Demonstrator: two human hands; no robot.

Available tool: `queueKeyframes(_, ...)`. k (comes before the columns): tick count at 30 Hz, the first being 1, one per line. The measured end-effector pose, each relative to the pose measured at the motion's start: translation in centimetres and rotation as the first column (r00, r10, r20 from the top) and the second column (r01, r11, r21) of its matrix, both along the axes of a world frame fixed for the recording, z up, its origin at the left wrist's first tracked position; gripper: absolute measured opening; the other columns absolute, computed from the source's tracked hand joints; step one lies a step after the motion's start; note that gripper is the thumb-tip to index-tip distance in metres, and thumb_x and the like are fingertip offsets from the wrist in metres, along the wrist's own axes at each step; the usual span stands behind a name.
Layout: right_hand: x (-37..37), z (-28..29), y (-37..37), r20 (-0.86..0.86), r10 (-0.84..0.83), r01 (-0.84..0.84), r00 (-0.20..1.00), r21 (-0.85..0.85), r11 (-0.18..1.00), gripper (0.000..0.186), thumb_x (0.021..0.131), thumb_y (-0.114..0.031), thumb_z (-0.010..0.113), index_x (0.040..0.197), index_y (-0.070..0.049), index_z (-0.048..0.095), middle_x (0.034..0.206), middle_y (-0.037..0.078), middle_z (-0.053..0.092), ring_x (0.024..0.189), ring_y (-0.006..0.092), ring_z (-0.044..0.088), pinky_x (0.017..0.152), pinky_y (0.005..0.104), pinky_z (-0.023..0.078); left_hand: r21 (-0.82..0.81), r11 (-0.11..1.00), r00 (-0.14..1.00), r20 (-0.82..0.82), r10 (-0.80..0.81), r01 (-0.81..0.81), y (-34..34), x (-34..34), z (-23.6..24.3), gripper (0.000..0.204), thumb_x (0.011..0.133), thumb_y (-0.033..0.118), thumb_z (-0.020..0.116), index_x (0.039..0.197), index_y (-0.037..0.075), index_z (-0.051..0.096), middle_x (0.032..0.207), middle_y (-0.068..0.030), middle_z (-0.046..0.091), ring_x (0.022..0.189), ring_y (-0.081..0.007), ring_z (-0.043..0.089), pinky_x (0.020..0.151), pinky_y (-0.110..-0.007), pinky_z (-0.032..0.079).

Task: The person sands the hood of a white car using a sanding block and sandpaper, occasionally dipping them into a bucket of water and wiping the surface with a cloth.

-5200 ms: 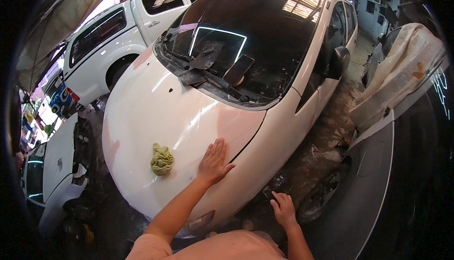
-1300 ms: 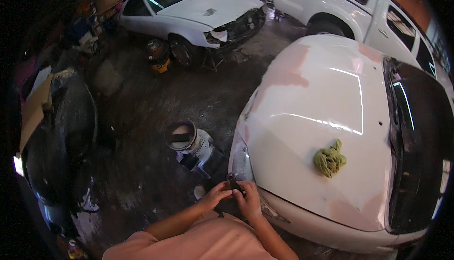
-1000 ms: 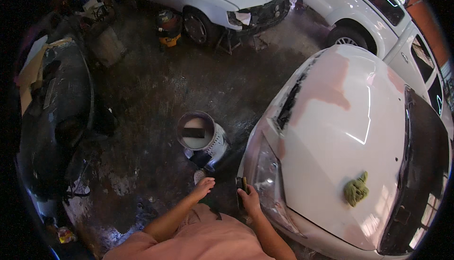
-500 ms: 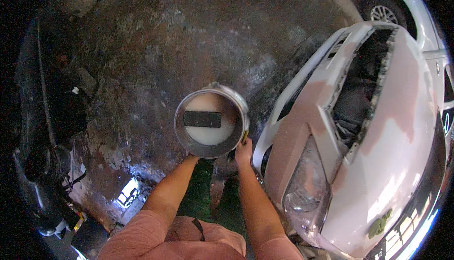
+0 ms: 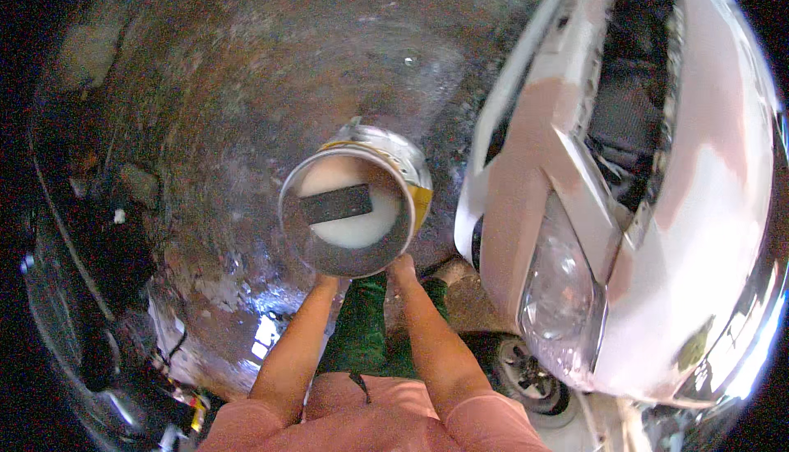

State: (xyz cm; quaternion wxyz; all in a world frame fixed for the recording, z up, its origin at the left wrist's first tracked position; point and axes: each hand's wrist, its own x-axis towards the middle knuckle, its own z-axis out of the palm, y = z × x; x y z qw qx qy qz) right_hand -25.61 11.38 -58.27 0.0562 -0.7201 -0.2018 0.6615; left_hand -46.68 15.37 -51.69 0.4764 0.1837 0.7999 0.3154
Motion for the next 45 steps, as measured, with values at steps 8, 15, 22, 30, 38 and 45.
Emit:
queueKeyframes(8,1.4,9.0,-1.1,0.082,0.169,-0.173,0.982,0.048,0.984,0.017,0.100,-0.016,0.063,0.110,-0.005,0.071,0.092,0.008,0.073,0.083,0.0197,0.070,0.075,0.0365,0.056,-0.038,0.996,0.845,-0.532,0.052,-0.085,-9.7,-11.6,9.4,0.022,0.100,0.008,0.063,0.120,-0.001,0.059,0.118,-0.0164,0.060,0.110,-0.0291,0.059,0.105,-0.044,0.046)
queueKeyframes(15,5.7,12.7,3.0,0.166,0.000,-0.059,0.986,0.354,0.934,0.023,0.101,-0.023,0.061,0.110,-0.003,0.070,0.097,0.011,0.072,0.093,0.0230,0.068,0.088,0.0379,0.053,0.331,0.703,0.708,-0.618,-0.342,0.629,3.9,-10.1,23.7,0.019,0.099,0.006,0.063,0.117,-0.001,0.062,0.117,-0.0196,0.066,0.111,-0.0330,0.064,0.099,-0.045,0.050)
queueKeyframes(22,8.5,2.0,10.0,0.260,-0.081,-0.038,0.962,0.420,0.907,0.023,0.098,-0.022,0.065,0.110,-0.002,0.069,0.102,0.018,0.069,0.107,0.0333,0.068,0.096,0.0441,0.052,-0.341,0.186,0.090,-0.279,-0.956,0.922,13.9,0.2,13.6,0.028,0.096,0.013,0.066,0.121,0.002,0.066,0.112,-0.0239,0.074,0.107,-0.0450,0.070,0.093,-0.051,0.056)
queueKeyframes(30,0.7,8.9,12.8,0.572,0.014,-0.222,0.820,0.296,0.929,0.074,0.095,-0.023,0.075,0.156,0.000,0.040,0.152,0.030,0.049,0.139,0.0462,0.051,0.118,0.0513,0.043,-0.626,-0.222,-0.281,0.005,-0.960,0.748,13.1,-1.4,4.6,0.024,0.095,0.011,0.059,0.107,0.006,0.079,0.117,-0.0298,0.074,0.112,-0.0433,0.072,0.099,-0.053,0.056)
queueKeyframes(38,3.0,19.8,4.6,0.416,0.026,-0.322,0.909,0.661,0.678,0.066,0.091,-0.014,0.073,0.149,0.005,0.047,0.148,0.028,0.054,0.140,0.0441,0.051,0.120,0.0486,0.041,-0.367,0.292,0.139,-0.390,-0.910,0.883,11.5,-2.6,17.6,0.045,0.096,0.015,0.062,0.136,-0.005,0.063,0.107,-0.0283,0.075,0.102,-0.0415,0.075,0.088,-0.051,0.059)
queueKeyframes(45,0.8,36.3,3.5,0.362,0.198,-0.413,0.911,0.813,0.410,0.076,0.084,-0.007,0.078,0.153,-0.007,0.048,0.152,0.025,0.051,0.138,0.0453,0.053,0.115,0.0494,0.047,-0.015,0.829,0.797,0.286,-0.532,0.559,8.6,-1.8,34.0,0.059,0.098,0.013,0.064,0.152,-0.004,0.044,0.103,-0.0171,0.074,0.074,-0.0189,0.074,0.052,-0.031,0.057)
